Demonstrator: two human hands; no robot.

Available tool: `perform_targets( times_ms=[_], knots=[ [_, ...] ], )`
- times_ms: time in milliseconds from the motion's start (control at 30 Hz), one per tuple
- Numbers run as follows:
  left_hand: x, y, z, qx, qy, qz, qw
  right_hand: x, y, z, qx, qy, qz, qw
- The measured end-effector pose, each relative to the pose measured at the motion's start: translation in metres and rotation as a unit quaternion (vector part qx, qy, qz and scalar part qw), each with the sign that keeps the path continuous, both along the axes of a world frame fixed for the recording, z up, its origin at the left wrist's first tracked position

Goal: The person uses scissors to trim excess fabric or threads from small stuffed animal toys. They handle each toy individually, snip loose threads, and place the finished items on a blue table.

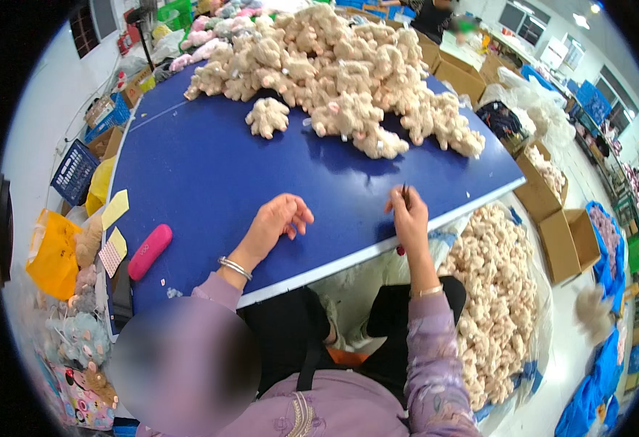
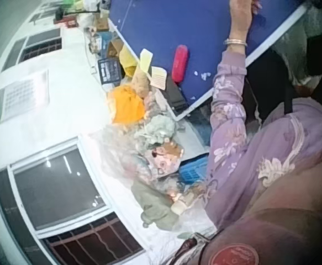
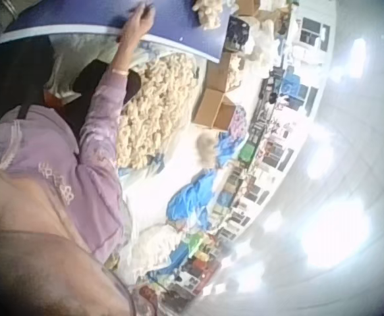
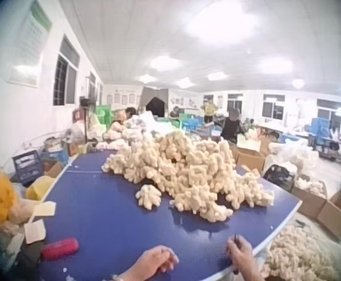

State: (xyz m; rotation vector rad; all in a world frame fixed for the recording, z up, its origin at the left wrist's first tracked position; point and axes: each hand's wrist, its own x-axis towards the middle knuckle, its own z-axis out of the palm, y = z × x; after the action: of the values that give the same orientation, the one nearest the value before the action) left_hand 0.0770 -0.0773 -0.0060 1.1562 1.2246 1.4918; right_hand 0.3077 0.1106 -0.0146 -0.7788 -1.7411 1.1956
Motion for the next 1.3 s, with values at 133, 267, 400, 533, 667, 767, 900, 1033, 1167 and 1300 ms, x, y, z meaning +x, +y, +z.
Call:
perform_targets(
  times_ms=[133,267,400,533,667,767,900,1033,1167,1300],
  knots=[
    [-0.002,0.0,-0.002,0.009,-0.002,0.047,0.999,-0.007,-0.011,-0.003,0.038,-0.041,0.005,0.998],
    [-0.003,0.001,-0.003,0.004,0.001,0.075,0.997,-0.001,-0.011,-0.005,-0.025,0.024,0.022,0.999],
    [-0.008,0.002,0.003,-0.027,-0.019,0.073,0.997,0.0,-0.009,0.001,-0.087,0.032,0.053,0.994],
    [-0.056,0.025,0.011,-0.028,0.088,0.083,0.992,0.014,0.012,0.002,-0.201,0.052,0.093,0.974],
    [-0.176,0.086,0.052,0.032,0.162,0.213,0.963,0.043,0.073,0.001,-0.02,-0.065,-0.047,0.997],
    [-0.3,0.177,0.101,0.094,0.369,0.27,0.884,0.037,0.102,0.007,-0.014,-0.08,-0.111,0.99],
    [-0.394,0.304,0.168,0.071,0.566,0.417,0.708,0.039,0.098,0.007,-0.025,-0.119,-0.111,0.986],
    [-0.421,0.373,0.066,-0.221,0.604,0.352,0.68,0.048,0.098,-0.001,-0.061,-0.118,-0.125,0.983],
    [-0.412,0.416,0.028,-0.428,0.499,0.184,0.731,0.045,0.089,0.009,-0.072,-0.122,-0.122,0.982],
    [-0.531,0.302,0.004,-0.289,0.49,0.176,0.803,0.006,0.108,0.003,-0.074,-0.057,-0.026,0.995]
  ],
)
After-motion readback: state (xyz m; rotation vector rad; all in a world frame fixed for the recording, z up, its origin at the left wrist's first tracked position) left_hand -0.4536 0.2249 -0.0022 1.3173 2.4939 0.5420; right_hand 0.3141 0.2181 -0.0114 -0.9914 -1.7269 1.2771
